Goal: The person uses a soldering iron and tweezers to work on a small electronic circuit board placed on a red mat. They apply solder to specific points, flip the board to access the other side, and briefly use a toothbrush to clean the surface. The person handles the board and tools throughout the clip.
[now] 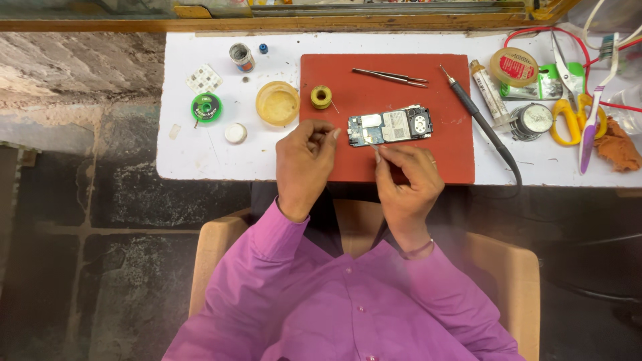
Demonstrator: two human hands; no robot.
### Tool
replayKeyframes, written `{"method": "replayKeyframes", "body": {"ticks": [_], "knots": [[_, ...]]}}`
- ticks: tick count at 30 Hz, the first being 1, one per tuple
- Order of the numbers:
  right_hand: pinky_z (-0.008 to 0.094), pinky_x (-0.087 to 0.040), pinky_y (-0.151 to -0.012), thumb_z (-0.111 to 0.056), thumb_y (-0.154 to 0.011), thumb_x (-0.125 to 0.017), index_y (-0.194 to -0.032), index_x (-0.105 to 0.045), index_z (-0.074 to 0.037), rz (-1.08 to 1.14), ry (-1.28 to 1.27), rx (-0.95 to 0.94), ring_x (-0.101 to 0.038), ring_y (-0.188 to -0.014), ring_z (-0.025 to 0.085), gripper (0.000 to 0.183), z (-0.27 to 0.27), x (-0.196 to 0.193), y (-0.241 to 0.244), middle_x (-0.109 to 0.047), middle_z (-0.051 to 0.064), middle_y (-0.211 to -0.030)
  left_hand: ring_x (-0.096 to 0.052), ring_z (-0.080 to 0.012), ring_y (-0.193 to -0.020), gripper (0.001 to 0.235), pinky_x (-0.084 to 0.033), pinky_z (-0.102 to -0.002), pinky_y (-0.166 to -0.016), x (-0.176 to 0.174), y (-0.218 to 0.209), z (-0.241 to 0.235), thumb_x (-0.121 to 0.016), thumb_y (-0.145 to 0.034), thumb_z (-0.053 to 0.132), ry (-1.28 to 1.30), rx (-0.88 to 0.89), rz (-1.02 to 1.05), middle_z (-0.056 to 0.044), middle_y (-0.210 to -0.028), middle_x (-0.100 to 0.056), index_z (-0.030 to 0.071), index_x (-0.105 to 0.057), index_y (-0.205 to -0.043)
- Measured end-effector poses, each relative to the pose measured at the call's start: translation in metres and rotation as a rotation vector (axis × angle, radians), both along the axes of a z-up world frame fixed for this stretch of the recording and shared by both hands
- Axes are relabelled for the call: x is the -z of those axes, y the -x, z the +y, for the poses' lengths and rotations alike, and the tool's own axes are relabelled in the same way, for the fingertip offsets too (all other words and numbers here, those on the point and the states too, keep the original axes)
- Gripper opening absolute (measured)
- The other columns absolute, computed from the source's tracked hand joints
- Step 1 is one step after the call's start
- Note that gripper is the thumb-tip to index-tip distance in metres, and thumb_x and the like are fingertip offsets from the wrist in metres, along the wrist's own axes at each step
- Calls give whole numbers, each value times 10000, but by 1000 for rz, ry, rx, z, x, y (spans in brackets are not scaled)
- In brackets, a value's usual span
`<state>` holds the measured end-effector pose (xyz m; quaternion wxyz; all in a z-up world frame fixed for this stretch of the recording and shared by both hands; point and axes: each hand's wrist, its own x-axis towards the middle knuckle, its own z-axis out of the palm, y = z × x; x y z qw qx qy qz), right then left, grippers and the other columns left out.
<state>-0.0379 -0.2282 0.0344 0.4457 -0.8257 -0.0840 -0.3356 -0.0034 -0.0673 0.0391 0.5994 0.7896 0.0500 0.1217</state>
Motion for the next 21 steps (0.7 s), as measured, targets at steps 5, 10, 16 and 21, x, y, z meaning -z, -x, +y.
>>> {"method": "replayKeyframes", "body": {"ticks": [5,10,16,21], "knots": [[312,-556,-781,48,-886,-796,-1016,-758,-28,42,-56,-18,-693,-890,224,155,1,-7,-8,-724,92,-976,-588,-215,-544,278,-447,-360,-540,-7,-16,1,-758,-846,172,-289,158,5,-95,-637,-615,43,-747,-1092],[334,-535,-804,50,-865,-793,-999,-760,-31,24,35,-20,-685,-892,231,160,0,-8,-13,-728,75,-964,-579,-266,-559,329,-434,-407,-544,-7,-24,0,-773,-822,218,-419,281,59,-118,-637,-595,91,-768,-1126],[362,-523,-789,54,-847,-791,-986,-760,-30,12,93,-17,-652,-886,252,165,4,-8,-18,-719,74,-947,-610,-252,-602,327,-476,-379,-585,-10,-27,5,-765,-799,211,-412,373,-1,-90,-732,-658,119,-772,-1113],[332,-538,-751,60,-860,-787,-991,-754,-12,62,35,-25,-680,-854,232,153,-1,-7,-17,-716,91,-944,-610,-262,-584,290,-482,-395,-593,-14,-26,1,-750,-840,247,-405,354,179,-122,-662,-632,147,-785,-1110]]}}
